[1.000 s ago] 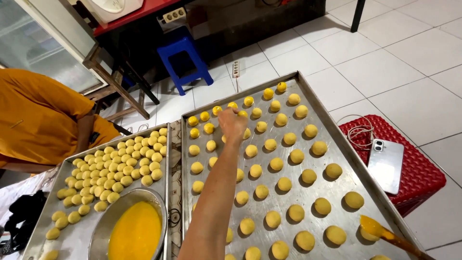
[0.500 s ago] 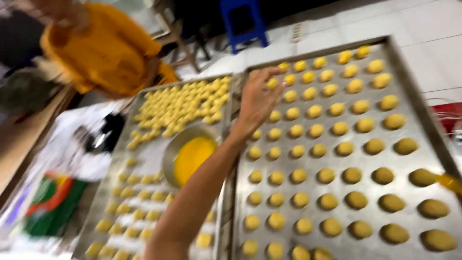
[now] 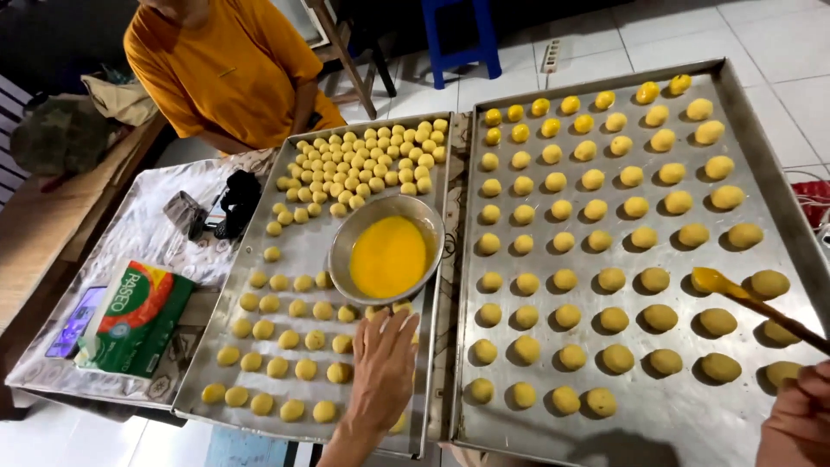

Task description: Glazing small round dough balls with egg wash using a brush on a baking tray.

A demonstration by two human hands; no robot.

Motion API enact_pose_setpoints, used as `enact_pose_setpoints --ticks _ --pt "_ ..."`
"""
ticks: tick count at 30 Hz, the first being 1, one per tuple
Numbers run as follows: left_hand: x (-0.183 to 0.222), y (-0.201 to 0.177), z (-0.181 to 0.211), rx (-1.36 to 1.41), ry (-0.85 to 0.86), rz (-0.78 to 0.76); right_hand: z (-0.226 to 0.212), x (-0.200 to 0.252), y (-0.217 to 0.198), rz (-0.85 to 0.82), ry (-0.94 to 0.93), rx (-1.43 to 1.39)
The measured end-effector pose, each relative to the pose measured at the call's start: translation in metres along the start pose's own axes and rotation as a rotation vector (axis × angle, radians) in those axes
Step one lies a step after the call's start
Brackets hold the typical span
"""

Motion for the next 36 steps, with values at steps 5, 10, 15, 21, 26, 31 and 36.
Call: enact_pose_setpoints --ticks 5,10,15,21,26,31,36 --pt "0.000 0.040 -0.012 -0.207 0.034 -0.074 -0.032 0.031 0.039 0.078 -0.301 -0.090" --pt "0.004 0.065 -0.027 -0.470 -0.049 0.309 -0.054 0.070 0.155 0.404 -0.197 0.112" --pt "-0.009 0.060 -0.012 -0.651 0.006 0.303 -0.071 0.084 0.190 0.418 -0.241 0.145" --pt "-0.004 0.053 -0.015 -0.696 -0.063 0.242 -0.067 0.081 0.178 0.356 -0.228 0.172" --pt "0.007 0.057 -0.036 -0.684 0.151 0.331 -0.068 0.080 0.175 0.325 -0.245 0.163" --pt "0.022 0.061 -0.067 -0.800 0.069 0.124 -0.067 0.080 0.167 0.355 -0.242 0.246" --pt "-0.013 0.056 -0.084 -0.889 -0.169 -0.638 -0.069 0.083 0.175 0.383 -0.231 0.211"
Point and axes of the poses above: each hand's wrist, its own x-axis away from the middle knuckle, its own y-axis out of the palm, z = x × y, the point moved 8 cm from there along -x, towards the middle knuckle, and after that the axes turned 1 degree about x, right-handed, at the moved point
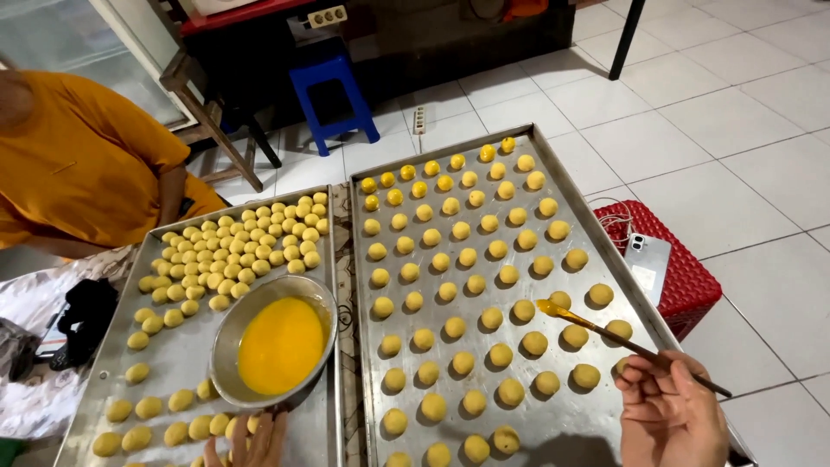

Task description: Glazing small round dough balls with egg wash using a brush on a baking tray.

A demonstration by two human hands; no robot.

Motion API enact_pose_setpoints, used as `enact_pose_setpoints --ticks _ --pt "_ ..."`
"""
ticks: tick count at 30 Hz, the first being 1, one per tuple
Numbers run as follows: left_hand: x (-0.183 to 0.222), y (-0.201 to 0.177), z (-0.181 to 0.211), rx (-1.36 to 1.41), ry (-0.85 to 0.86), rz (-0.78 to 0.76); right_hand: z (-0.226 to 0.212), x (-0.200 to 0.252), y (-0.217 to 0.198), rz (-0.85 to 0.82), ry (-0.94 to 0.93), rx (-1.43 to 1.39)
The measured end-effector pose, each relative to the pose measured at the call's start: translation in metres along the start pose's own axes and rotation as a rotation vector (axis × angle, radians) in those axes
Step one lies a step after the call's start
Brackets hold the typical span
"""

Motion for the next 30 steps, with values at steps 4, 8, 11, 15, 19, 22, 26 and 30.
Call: enact_pose_setpoints --ticks 4,8,11,15,19,22,26,30 --pt "0.037 0.035 -0.018 0.129 -0.083 0.948 0.014 -0.024 -0.036 -0.041 0.007 0.180" --pt "0.043 0.007 -0.037 -0.023 -0.208 0.870 0.014 -0.031 -0.055 0.023 0.012 0.128" --pt "0.010 0.087 -0.054 -0.171 -0.250 0.003 0.036 -0.062 -0.081 -0.197 0.129 0.321" --pt "0.002 0.075 -0.075 -0.010 -0.176 -0.254 0.037 -0.065 -0.086 -0.138 0.142 0.343" --pt "0.000 0.074 -0.089 0.246 -0.200 -0.479 0.015 -0.037 -0.058 -0.103 0.070 0.344" --pt "0.002 0.058 -0.091 0.331 -0.211 -0.600 -0.012 0.006 -0.007 0.082 -0.007 0.094" --pt "0.004 0.110 -0.088 0.211 -0.297 0.195 -0.011 0.001 -0.008 0.020 -0.040 0.094" --pt "0.019 0.135 -0.028 0.376 -0.066 -0.562 -0.012 0.005 -0.004 0.036 -0.025 0.076"
Point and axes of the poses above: each hand's wrist, its own x-axis away from the middle knuckle, its own y-axis out of the palm, z = x × y, the point moved 8 cm from there along -x, towards the middle knuckle, and after that the axes turned 1 degree about x, right-handed, at the moved point
